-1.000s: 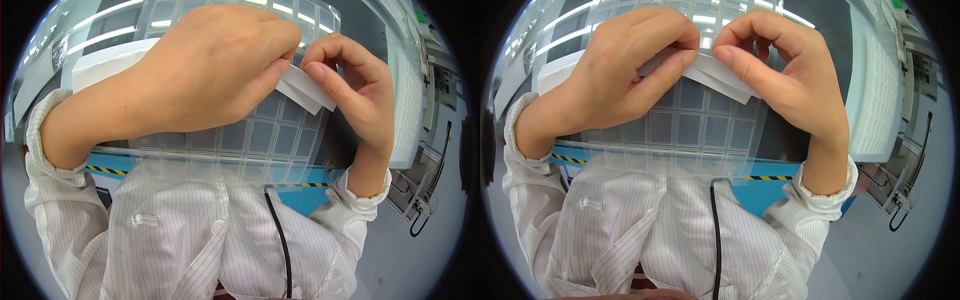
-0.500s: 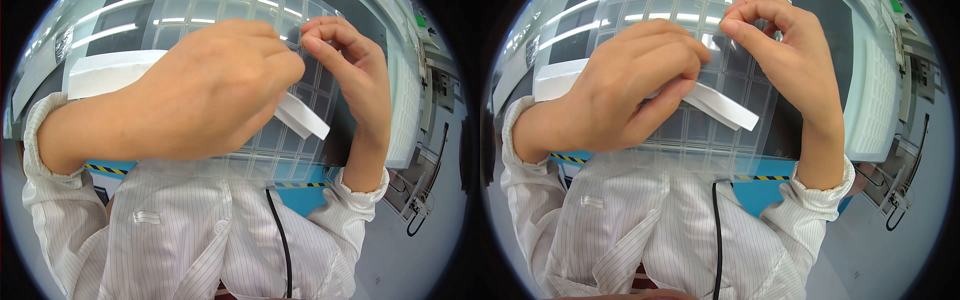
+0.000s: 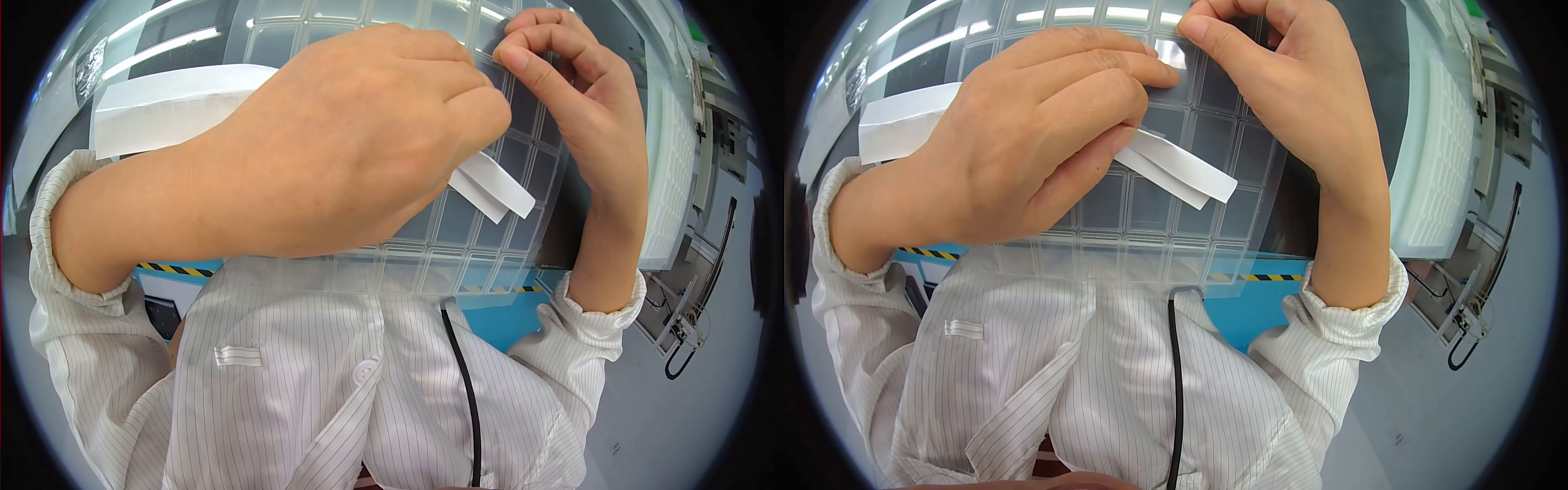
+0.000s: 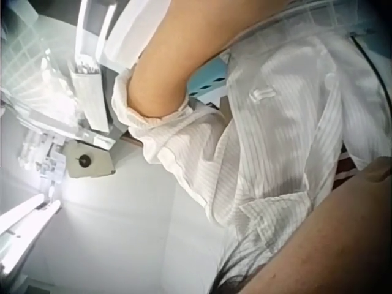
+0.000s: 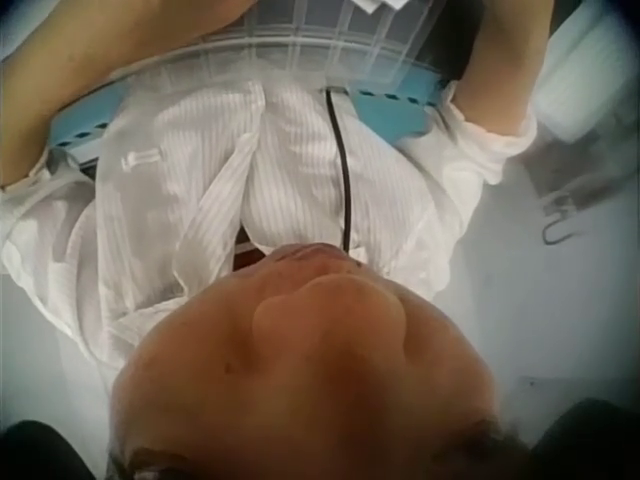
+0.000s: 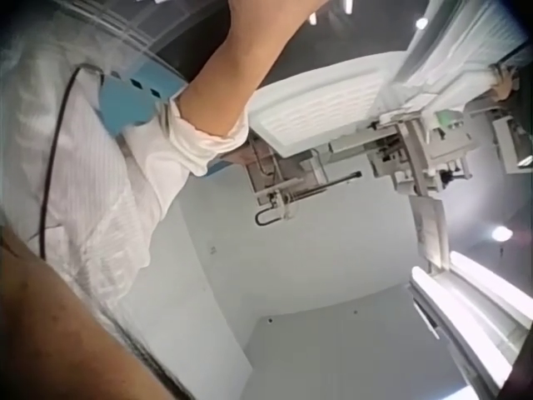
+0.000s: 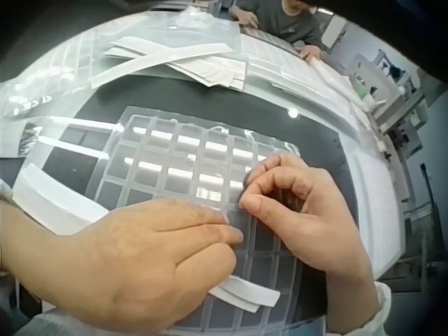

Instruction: Applying strips of white tape onto a transparent plastic sheet with a grid pattern.

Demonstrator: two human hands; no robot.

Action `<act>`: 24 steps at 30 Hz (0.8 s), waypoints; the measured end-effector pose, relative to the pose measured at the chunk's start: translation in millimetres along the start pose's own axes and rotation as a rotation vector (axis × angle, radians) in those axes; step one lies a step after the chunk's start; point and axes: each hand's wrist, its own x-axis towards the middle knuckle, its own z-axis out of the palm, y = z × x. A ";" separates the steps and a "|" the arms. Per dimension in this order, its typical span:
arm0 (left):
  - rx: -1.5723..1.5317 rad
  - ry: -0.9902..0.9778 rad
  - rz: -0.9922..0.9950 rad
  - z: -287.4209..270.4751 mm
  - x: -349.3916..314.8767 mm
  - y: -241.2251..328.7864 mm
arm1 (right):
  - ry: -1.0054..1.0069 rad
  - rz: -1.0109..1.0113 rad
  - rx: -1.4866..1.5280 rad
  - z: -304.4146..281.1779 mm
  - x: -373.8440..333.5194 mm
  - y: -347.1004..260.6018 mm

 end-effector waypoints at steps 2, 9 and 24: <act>-0.007 -0.005 -0.010 -0.8 2.1 2.2 | -0.405 -0.959 0.893 16.5 34.6 41.4; -0.008 0.016 -0.002 -1.5 -6.0 -4.5 | -0.190 -0.641 0.369 5.7 6.7 15.9; -0.008 0.111 0.029 2.5 -6.7 -5.9 | 0.110 -0.201 -0.404 -3.1 -13.5 -23.0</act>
